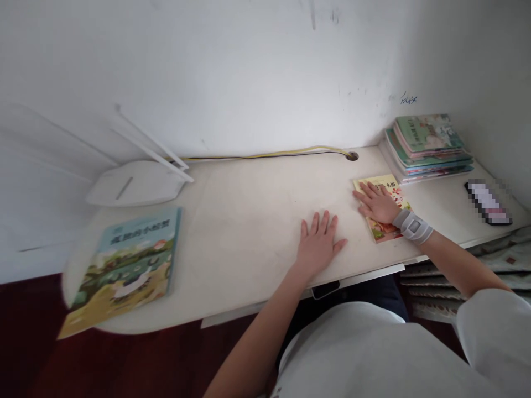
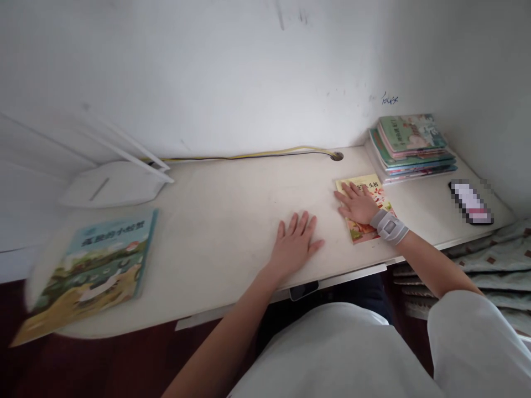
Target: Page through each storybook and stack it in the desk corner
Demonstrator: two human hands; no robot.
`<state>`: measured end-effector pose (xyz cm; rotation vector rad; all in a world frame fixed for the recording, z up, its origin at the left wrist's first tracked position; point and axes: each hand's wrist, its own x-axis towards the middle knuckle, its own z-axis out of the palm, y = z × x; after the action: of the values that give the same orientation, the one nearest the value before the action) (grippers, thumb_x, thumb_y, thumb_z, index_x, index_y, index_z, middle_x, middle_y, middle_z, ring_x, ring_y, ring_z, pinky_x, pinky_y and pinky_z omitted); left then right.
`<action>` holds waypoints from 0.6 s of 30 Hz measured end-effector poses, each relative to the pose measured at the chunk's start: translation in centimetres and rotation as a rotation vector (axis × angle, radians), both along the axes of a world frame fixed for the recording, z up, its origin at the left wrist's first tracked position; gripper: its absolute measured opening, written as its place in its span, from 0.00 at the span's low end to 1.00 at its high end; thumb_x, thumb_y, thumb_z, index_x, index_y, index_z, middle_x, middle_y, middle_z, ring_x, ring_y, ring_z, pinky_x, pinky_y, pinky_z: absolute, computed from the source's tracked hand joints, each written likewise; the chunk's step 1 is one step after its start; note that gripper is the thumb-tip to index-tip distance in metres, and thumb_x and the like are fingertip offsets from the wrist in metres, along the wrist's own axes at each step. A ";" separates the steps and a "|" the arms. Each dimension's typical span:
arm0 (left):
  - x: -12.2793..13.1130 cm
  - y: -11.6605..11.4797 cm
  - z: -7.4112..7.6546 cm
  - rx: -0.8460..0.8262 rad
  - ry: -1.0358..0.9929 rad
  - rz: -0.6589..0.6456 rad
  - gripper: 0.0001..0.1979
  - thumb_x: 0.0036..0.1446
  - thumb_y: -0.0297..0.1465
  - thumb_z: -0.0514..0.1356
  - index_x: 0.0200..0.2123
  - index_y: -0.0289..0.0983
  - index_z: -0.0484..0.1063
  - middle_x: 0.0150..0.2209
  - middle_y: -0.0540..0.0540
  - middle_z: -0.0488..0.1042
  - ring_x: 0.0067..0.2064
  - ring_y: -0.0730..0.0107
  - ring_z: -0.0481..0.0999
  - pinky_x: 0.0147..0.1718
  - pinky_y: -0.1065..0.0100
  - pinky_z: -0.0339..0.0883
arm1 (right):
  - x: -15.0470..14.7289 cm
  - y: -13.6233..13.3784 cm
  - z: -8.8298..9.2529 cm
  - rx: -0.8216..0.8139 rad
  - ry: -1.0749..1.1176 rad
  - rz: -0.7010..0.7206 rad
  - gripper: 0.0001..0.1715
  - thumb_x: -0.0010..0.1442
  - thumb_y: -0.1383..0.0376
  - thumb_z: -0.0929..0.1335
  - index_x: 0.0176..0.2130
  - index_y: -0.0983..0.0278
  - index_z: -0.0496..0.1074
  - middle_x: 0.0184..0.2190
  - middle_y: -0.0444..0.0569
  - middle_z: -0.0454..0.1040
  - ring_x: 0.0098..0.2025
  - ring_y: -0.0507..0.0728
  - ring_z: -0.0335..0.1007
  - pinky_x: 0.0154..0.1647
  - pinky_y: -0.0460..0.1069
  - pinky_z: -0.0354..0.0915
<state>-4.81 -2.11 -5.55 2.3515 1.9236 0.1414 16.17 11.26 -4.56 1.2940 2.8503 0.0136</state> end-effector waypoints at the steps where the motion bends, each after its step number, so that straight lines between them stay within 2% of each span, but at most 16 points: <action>1: 0.0 0.0 0.1 -0.005 -0.005 -0.004 0.33 0.62 0.49 0.42 0.65 0.37 0.49 0.67 0.39 0.47 0.67 0.48 0.43 0.61 0.41 0.37 | 0.0 -0.1 0.0 0.005 0.002 -0.019 0.33 0.64 0.51 0.55 0.64 0.59 0.52 0.67 0.55 0.46 0.67 0.69 0.40 0.61 0.69 0.42; 5: -0.7 0.1 0.6 -0.051 0.004 -0.019 0.32 0.62 0.47 0.43 0.65 0.37 0.49 0.66 0.39 0.47 0.67 0.48 0.44 0.60 0.38 0.37 | 0.7 -0.6 -0.1 0.018 0.033 -0.059 0.37 0.64 0.48 0.54 0.64 0.63 0.52 0.66 0.57 0.48 0.66 0.70 0.41 0.60 0.70 0.42; 8: -2.1 -0.2 1.1 -0.111 0.029 -0.010 0.32 0.62 0.47 0.43 0.65 0.38 0.48 0.67 0.39 0.47 0.67 0.46 0.43 0.58 0.36 0.38 | 2.6 -0.8 -0.4 0.004 0.070 -0.093 0.38 0.63 0.47 0.54 0.64 0.66 0.53 0.65 0.60 0.50 0.66 0.70 0.43 0.60 0.69 0.43; 12: -3.7 -1.1 1.8 -0.106 0.083 0.027 0.33 0.62 0.48 0.44 0.65 0.36 0.49 0.66 0.37 0.47 0.67 0.45 0.43 0.58 0.35 0.39 | 5.8 -0.7 -1.8 0.014 0.249 -0.321 0.43 0.59 0.46 0.59 0.62 0.73 0.56 0.63 0.67 0.52 0.65 0.70 0.44 0.61 0.65 0.48; 15: -2.7 -1.5 2.5 -0.007 0.089 0.048 0.33 0.62 0.48 0.43 0.64 0.34 0.50 0.66 0.34 0.47 0.67 0.47 0.43 0.59 0.38 0.39 | 6.1 -1.0 -2.8 -0.019 0.440 -0.363 0.43 0.57 0.47 0.62 0.62 0.71 0.55 0.63 0.65 0.53 0.65 0.68 0.47 0.62 0.63 0.51; 18: 0.1 -1.2 2.4 0.042 0.018 -0.023 0.34 0.63 0.48 0.41 0.64 0.31 0.49 0.65 0.32 0.48 0.67 0.50 0.45 0.61 0.44 0.42 | 4.4 -1.8 -3.1 -0.082 0.505 -0.330 0.43 0.56 0.48 0.63 0.62 0.68 0.54 0.64 0.63 0.52 0.66 0.67 0.45 0.62 0.63 0.50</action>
<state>-4.76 -3.28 -3.12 2.4084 1.9198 0.1599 20.56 9.46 -7.66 1.9695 2.9135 -0.4951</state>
